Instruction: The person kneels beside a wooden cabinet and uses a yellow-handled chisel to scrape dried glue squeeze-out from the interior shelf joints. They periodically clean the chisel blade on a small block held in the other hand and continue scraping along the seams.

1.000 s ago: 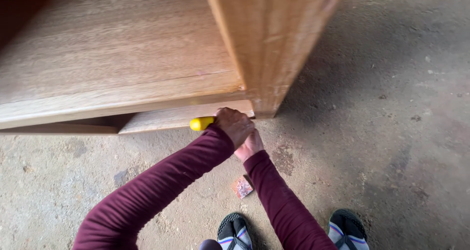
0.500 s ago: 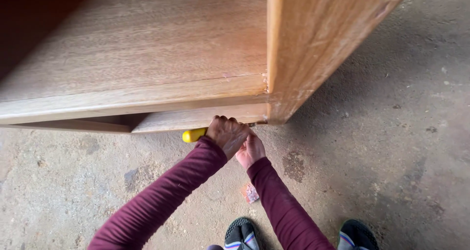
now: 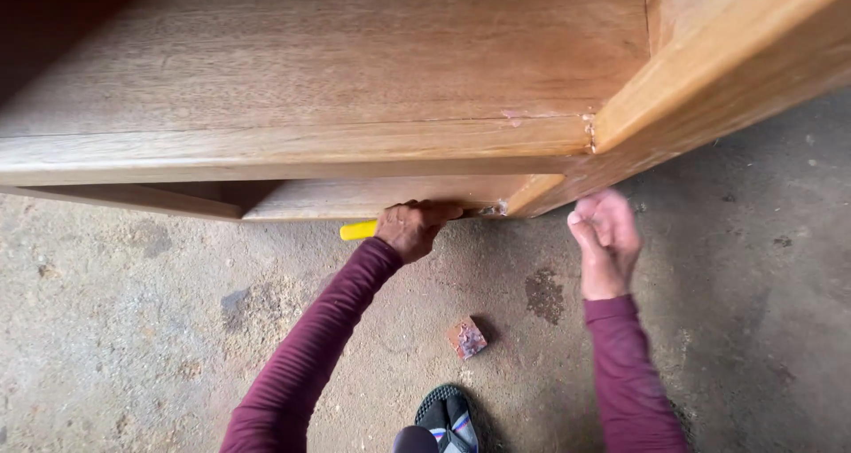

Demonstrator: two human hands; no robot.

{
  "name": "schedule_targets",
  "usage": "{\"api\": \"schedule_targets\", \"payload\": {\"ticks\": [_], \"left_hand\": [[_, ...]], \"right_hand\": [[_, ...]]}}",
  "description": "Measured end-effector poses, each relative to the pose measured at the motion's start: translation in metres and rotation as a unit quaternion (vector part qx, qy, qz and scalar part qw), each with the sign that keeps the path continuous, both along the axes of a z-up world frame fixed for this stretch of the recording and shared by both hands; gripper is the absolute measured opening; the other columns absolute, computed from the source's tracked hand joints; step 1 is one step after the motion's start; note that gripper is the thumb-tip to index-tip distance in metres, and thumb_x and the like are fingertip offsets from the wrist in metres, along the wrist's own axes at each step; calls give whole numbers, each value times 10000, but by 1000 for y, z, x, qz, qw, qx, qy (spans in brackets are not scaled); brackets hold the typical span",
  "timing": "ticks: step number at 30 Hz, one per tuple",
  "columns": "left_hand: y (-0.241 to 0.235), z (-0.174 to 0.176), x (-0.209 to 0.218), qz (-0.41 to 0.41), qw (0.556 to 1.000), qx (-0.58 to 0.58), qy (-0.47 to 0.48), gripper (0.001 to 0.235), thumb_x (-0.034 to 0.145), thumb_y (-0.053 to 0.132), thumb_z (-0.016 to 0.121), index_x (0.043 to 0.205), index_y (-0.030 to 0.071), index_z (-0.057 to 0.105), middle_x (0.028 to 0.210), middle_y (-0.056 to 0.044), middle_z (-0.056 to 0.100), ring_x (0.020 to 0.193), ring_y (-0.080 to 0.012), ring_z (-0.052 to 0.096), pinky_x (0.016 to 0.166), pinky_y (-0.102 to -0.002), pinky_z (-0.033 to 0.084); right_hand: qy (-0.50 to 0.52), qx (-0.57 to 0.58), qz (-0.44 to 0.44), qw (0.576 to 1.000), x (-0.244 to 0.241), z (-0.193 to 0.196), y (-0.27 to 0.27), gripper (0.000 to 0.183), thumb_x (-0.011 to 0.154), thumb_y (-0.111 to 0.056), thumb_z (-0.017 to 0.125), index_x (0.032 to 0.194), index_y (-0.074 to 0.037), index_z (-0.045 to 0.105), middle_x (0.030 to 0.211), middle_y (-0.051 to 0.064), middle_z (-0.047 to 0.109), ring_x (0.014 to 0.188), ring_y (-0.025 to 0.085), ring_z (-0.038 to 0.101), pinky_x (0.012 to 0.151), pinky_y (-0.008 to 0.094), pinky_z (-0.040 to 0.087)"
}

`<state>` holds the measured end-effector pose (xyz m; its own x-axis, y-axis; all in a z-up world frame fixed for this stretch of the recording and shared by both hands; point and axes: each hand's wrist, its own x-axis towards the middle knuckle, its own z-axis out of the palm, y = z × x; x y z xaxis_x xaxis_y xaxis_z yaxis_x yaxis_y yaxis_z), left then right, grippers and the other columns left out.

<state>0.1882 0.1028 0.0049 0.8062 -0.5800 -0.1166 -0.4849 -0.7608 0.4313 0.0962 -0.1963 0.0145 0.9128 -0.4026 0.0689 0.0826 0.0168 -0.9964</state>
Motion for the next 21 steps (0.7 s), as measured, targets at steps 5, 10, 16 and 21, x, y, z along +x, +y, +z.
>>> {"api": "schedule_targets", "payload": {"ticks": [5,10,16,21], "left_hand": [[-2,-45,7,-47,995,-40,-82,406,974,133,560,1288,345,707,1174,-54,752,878,-276,744,742,-431,614],[2,-51,7,-62,984,-83,-145,507,896,84,524,1278,378,679,1203,-26,776,943,-257,742,769,-412,613],[-9,-23,7,-51,989,132,-45,570,926,171,524,1391,490,610,913,-138,747,852,-295,710,767,-438,587],[11,-66,4,-72,980,-76,-168,590,828,90,505,1310,400,647,1207,-31,786,926,-267,734,776,-422,600]], "right_hand": [[-81,-81,156,981,54,86,3,505,816,-195,809,1248,-89,570,1149,74,671,1098,173,658,993,373,573],[-13,35,196,980,65,86,20,535,783,-136,853,1236,-81,574,1186,66,709,1118,173,695,983,378,606],[-57,-77,131,987,62,80,28,441,831,-85,850,1215,-17,644,1111,65,730,1014,147,720,952,332,621],[-58,-53,136,988,64,78,27,446,819,-68,837,1211,-30,626,1105,57,722,1003,139,721,927,327,624]]}}
